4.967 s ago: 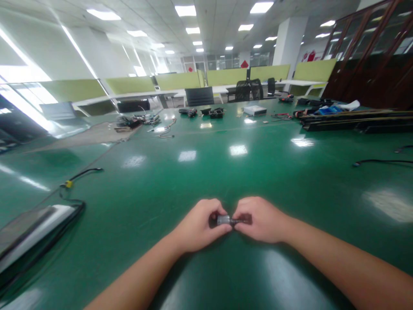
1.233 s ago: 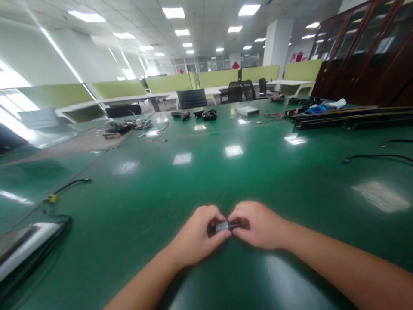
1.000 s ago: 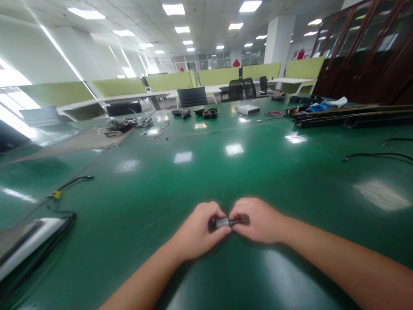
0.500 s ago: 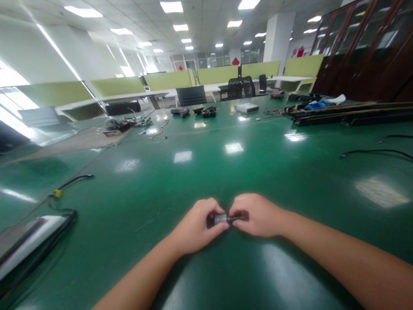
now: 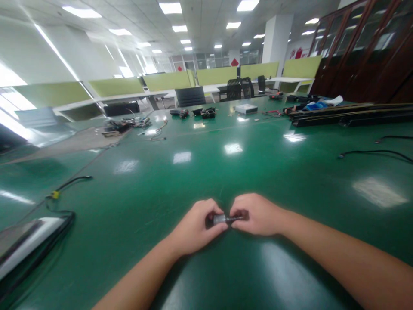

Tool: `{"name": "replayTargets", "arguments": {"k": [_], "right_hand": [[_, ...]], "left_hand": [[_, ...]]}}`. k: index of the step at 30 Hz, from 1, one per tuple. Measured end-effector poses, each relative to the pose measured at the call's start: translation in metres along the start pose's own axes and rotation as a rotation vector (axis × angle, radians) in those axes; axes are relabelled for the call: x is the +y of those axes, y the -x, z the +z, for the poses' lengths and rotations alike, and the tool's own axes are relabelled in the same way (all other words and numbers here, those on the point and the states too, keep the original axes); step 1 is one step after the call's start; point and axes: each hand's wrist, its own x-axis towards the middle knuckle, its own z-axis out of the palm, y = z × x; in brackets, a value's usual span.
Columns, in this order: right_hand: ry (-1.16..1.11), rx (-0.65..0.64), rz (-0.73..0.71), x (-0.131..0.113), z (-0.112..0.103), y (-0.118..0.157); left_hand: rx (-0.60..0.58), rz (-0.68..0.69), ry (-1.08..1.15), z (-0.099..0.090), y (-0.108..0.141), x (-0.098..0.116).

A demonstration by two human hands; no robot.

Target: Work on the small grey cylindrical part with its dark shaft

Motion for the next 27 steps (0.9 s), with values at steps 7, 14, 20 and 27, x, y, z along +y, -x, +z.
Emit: {"name": "replayTargets", "arguments": {"k": [7, 14, 20, 27], "right_hand": [[-0.005, -0.051, 0.044, 0.004, -0.009, 0.003], [0.016, -0.152, 0.131, 0.024, -0.039, 0.012], [-0.027, -0.162, 0.14, 0.026, -0.038, 0.012], [-0.005, -0.138, 0.123, 0.022, -0.03, 0.01]], "left_hand": [[-0.004, -0.008, 0.004, 0.0, 0.0, 0.0], [-0.011, -0.018, 0.014, -0.002, -0.001, 0.003], [-0.017, -0.025, 0.013, -0.001, -0.001, 0.002], [-0.013, -0.018, 0.005, -0.001, -0.002, 0.001]]}}
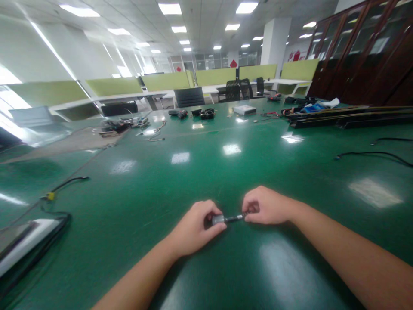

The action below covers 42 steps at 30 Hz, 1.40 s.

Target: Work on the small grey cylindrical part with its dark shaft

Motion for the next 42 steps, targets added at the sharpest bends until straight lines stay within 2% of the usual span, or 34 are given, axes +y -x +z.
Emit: {"name": "replayTargets", "arguments": {"k": [8, 17, 22, 42], "right_hand": [[0.028, 0.019, -0.06, -0.006, 0.003, -0.002], [0.011, 0.13, -0.138, -0.027, 0.033, -0.018], [-0.055, 0.132, -0.064, -0.029, 0.031, -0.017], [0.016, 0.11, -0.129, -0.027, 0.03, -0.014]], "left_hand": [[-0.009, -0.011, 0.003, 0.0, 0.0, 0.0], [0.01, 0.002, -0.025, 0.001, -0.002, 0.005], [0.018, -0.017, -0.039, 0.004, -0.001, 0.003], [0.007, -0.013, -0.039, 0.003, 0.0, 0.003]]}}
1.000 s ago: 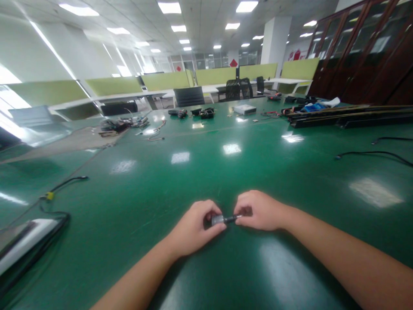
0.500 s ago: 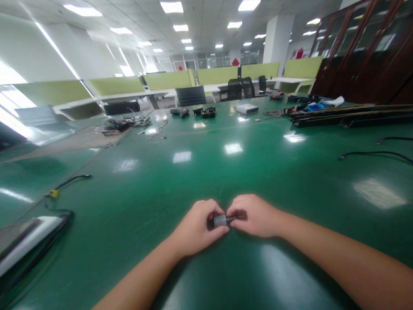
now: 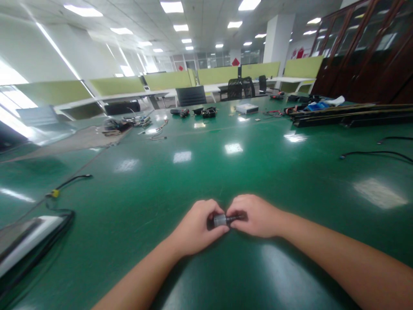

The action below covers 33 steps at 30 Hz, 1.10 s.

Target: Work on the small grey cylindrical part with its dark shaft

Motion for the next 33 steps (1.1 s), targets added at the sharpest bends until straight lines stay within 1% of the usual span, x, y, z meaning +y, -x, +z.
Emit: {"name": "replayTargets", "arguments": {"k": [5, 13, 25, 33], "right_hand": [[-0.003, -0.002, -0.026, 0.0006, -0.0009, -0.0006], [0.001, -0.018, -0.012, 0.0021, -0.0026, -0.0002], [0.026, 0.009, -0.041, 0.0032, -0.0041, 0.0013], [0.034, 0.008, 0.006, 0.0054, -0.0054, 0.0023]], "left_hand": [[0.008, 0.003, -0.001, 0.0002, -0.0002, -0.0003], [0.008, -0.001, -0.004, -0.0012, -0.0018, 0.0028], [0.02, 0.0, -0.01, -0.0008, -0.0009, 0.0022], [0.011, -0.005, -0.013, 0.0004, 0.0, 0.0004]]}}
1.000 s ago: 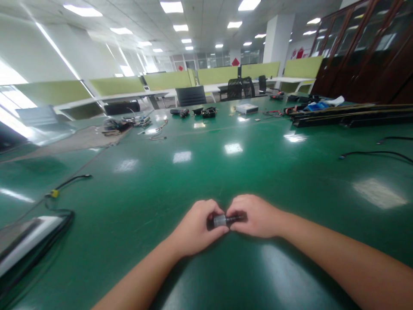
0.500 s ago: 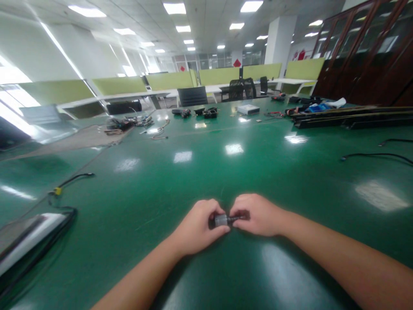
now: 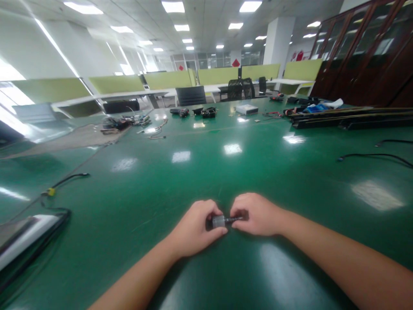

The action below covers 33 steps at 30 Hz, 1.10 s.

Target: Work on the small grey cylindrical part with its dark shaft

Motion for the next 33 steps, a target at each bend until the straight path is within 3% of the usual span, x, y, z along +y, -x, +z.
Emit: {"name": "replayTargets", "arguments": {"k": [15, 25, 33], "right_hand": [[-0.04, -0.061, 0.038, 0.006, -0.012, 0.004], [-0.038, -0.151, 0.122, 0.023, -0.033, 0.014], [-0.041, -0.146, 0.109, 0.02, -0.031, 0.011]], "left_hand": [[-0.012, -0.013, 0.004, 0.0, -0.001, 0.0], [-0.017, -0.01, 0.019, -0.002, 0.0, -0.001], [-0.013, -0.006, 0.019, -0.001, 0.0, -0.001]]}}
